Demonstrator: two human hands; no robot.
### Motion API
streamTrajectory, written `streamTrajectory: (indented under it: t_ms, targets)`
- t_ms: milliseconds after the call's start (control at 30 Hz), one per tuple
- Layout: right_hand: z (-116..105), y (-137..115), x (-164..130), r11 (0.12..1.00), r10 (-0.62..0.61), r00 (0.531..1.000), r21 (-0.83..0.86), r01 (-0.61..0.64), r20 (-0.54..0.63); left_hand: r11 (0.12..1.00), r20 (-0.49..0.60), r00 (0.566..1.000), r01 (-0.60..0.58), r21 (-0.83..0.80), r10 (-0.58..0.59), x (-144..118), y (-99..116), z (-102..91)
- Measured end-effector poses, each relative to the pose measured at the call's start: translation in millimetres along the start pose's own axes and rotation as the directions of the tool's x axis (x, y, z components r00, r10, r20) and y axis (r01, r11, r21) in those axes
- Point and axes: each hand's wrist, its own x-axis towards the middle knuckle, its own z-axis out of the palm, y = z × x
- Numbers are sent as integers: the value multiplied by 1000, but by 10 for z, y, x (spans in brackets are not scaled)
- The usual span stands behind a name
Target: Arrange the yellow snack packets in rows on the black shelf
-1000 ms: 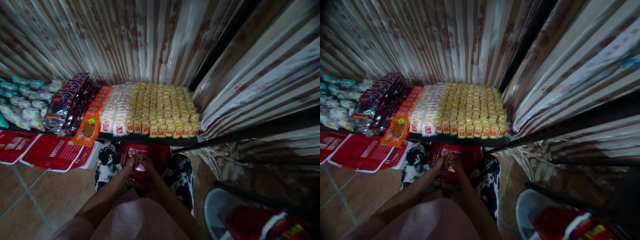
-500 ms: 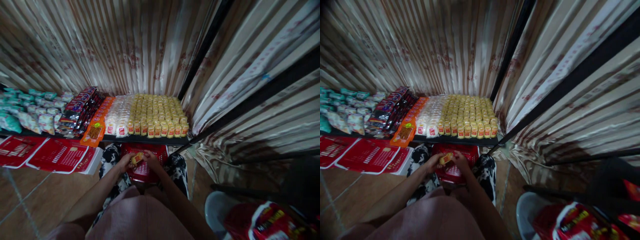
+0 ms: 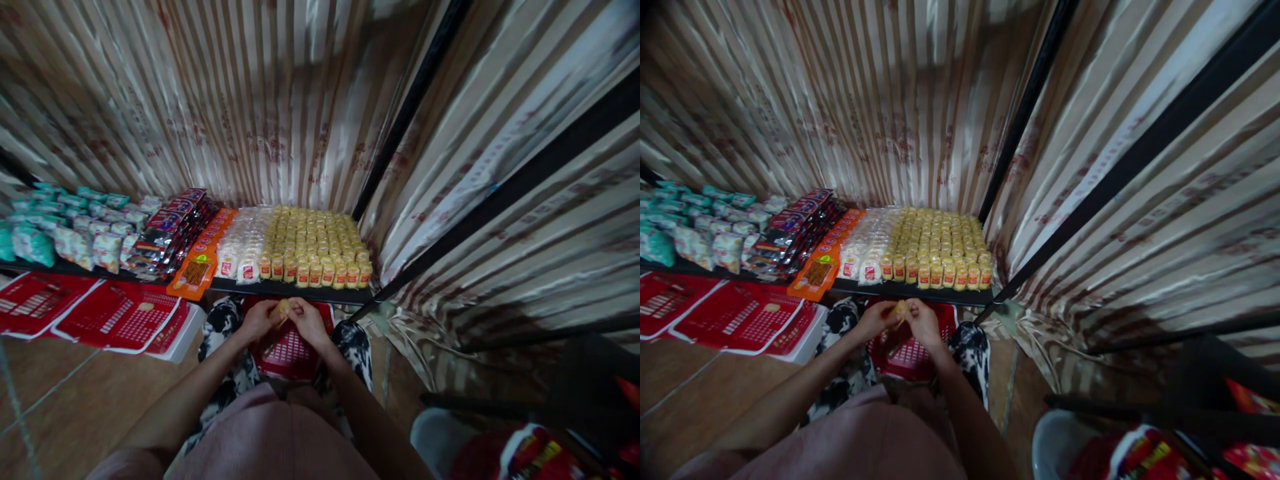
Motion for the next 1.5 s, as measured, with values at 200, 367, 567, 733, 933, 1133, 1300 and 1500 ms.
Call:
streamTrajectory:
  t_ms: [200, 367, 567, 733, 933, 1133, 1300, 1500]
  targets:
    - [-34, -53, 125, 999, -43, 995, -24, 41, -91, 997, -126, 991, -57, -53, 50, 158, 101, 70]
    - [-94, 3, 178, 993, -95, 982, -85, 82, -166, 999, -311, 950, -38, -38, 24, 431, 244, 164]
    - [-156, 82, 219, 992, -73, 983, -113, 54, -168, 997, -341, 940, 12, 79, 16, 674, 329, 206]
    - [-173, 209, 310, 992, -91, 978, -102, 72, -189, 996, -331, 944, 21, 91, 10, 737, 325, 260]
    - [-199, 229, 414, 985, -127, 965, -140, 96, -231, 998, -387, 922, 14, 63, 12, 759, 283, 351]
    - [-220, 240, 465, 981, -145, 960, -162, 108, -238, 999, -400, 916, -25, 36, 38, 772, 249, 405]
    - [-204, 232, 472, 975, -144, 961, -201, 97, -236, 999, -432, 901, -25, 44, 41, 786, 249, 441]
    - [-195, 253, 472, 959, -194, 957, -247, 138, -218, 991, -471, 872, -117, 57, 130, 809, 158, 496]
